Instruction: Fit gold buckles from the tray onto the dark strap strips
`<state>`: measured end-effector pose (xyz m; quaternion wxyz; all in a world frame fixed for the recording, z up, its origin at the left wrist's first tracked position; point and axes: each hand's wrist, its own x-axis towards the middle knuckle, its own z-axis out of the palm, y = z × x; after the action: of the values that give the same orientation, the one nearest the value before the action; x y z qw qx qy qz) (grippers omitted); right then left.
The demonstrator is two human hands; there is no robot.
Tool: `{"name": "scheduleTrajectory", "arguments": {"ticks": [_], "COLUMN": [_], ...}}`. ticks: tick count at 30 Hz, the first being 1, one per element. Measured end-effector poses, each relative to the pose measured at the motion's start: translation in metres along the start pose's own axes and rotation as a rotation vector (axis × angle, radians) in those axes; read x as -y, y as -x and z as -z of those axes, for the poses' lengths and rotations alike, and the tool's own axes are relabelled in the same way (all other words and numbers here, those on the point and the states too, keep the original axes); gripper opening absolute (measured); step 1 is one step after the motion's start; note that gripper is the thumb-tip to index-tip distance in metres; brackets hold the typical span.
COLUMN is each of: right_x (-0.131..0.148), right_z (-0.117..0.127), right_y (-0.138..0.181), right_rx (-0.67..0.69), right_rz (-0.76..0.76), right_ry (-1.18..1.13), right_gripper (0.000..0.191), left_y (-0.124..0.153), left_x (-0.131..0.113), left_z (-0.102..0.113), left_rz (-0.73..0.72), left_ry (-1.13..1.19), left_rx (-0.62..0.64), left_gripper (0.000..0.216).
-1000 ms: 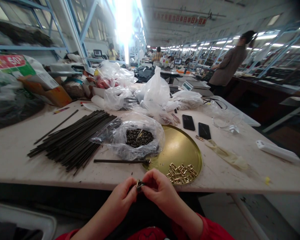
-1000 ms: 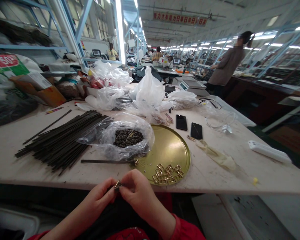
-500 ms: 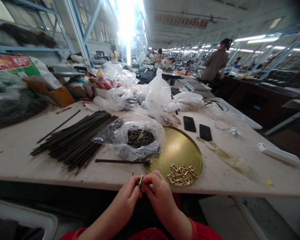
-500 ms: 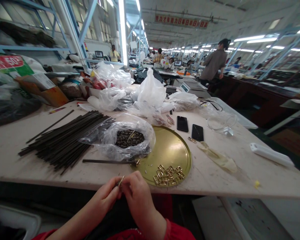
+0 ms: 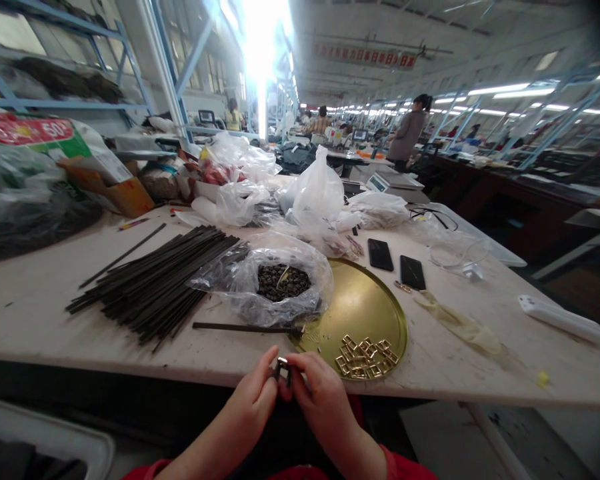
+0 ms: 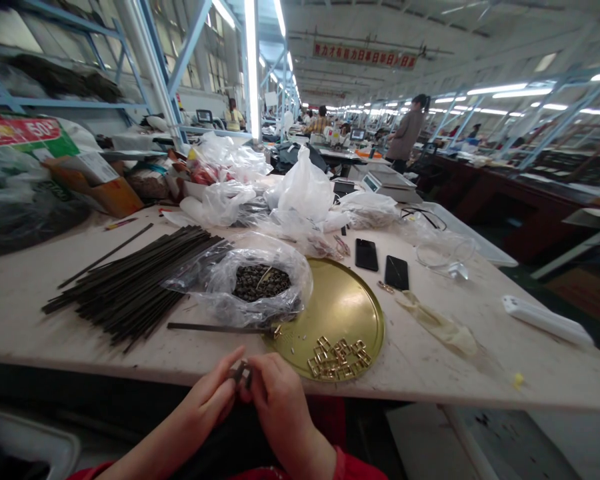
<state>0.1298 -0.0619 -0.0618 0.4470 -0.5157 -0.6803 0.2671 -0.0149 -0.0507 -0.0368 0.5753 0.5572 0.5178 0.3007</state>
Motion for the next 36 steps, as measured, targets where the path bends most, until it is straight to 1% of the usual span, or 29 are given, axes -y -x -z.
{"name": "scheduleTrajectory", "arguments": {"ticks": [2,4,7,10,13,16,18,20,21,22,23,24,25,26,28,30,33,35,36], "right_x": [0.002,0.005,0.009,0.010,0.011,0.010,0.008,0.002,-0.002,-0.008,-0.014,-0.022,-0.030,-0.038,-0.052,-0.064,-0.074,-0.076,-0.077], "right_z": [0.004,0.008,0.011,0.010,0.005,-0.004,-0.008,-0.008,-0.006,-0.004,-0.001,0.002,0.003,0.003,-0.002,-0.013,-0.028,-0.032,-0.033], "right_y": [-0.003,-0.008,-0.016,-0.025,-0.032,-0.041,-0.051,-0.067,-0.079,-0.092,-0.108,-0.124,-0.141,-0.156,-0.182,-0.199,-0.208,-0.209,-0.209], "right_rx": [0.019,0.055,0.140,0.148,0.134,0.147,0.186,0.246,0.255,0.256,0.230,0.191,0.187,0.192,0.235,0.300,0.394,0.438,0.453], "right_rz": [-0.132,-0.267,-0.413,-0.536,-0.613,-0.631,-0.618,-0.545,-0.477,-0.397,-0.304,-0.200,-0.123,-0.111,-0.095,-0.094,-0.098,-0.103,-0.106], "right_ry": [-0.129,-0.305,-0.615,-0.825,-0.895,-0.912,-0.900,-0.812,-0.705,-0.541,-0.341,-0.066,0.226,0.322,0.437,0.515,0.633,0.698,0.725], "right_gripper": [0.018,0.016,0.022,0.032,0.039,0.039,0.040,0.037,0.031,0.025,0.020,0.018,0.017,0.015,0.014,0.016,0.016,0.014,0.016], "left_y": [0.000,0.000,-0.002,-0.007,-0.013,-0.022,-0.031,-0.041,-0.046,-0.050,-0.055,-0.058,-0.061,-0.064,-0.068,-0.071,-0.074,-0.076,-0.076], "left_x": [-0.001,-0.002,-0.002,-0.001,0.001,0.002,0.003,0.004,0.004,0.003,0.002,0.001,0.000,-0.002,-0.004,-0.005,-0.004,-0.002,-0.002], "left_z": [0.003,0.005,0.010,0.015,0.018,0.023,0.027,0.033,0.037,0.040,0.044,0.046,0.048,0.050,0.051,0.052,0.053,0.053,0.053], "left_rz": [-0.026,-0.064,-0.131,-0.177,-0.151,-0.098,-0.058,-0.013,0.005,0.022,0.041,0.058,0.075,0.090,0.113,0.124,0.149,0.172,0.180], "left_ry": [-0.063,-0.094,-0.112,-0.098,-0.020,0.077,0.142,0.214,0.245,0.267,0.279,0.283,0.280,0.276,0.274,0.273,0.257,0.248,0.243], "left_rx": [0.050,0.119,0.213,0.268,0.226,0.168,0.147,0.126,0.119,0.112,0.109,0.102,0.095,0.084,0.061,0.044,0.047,0.042,0.039], "left_gripper": [0.060,0.063,0.057,0.048,0.040,0.031,0.030,0.035,0.038,0.040,0.041,0.041,0.041,0.041,0.039,0.039,0.042,0.044,0.044]}}
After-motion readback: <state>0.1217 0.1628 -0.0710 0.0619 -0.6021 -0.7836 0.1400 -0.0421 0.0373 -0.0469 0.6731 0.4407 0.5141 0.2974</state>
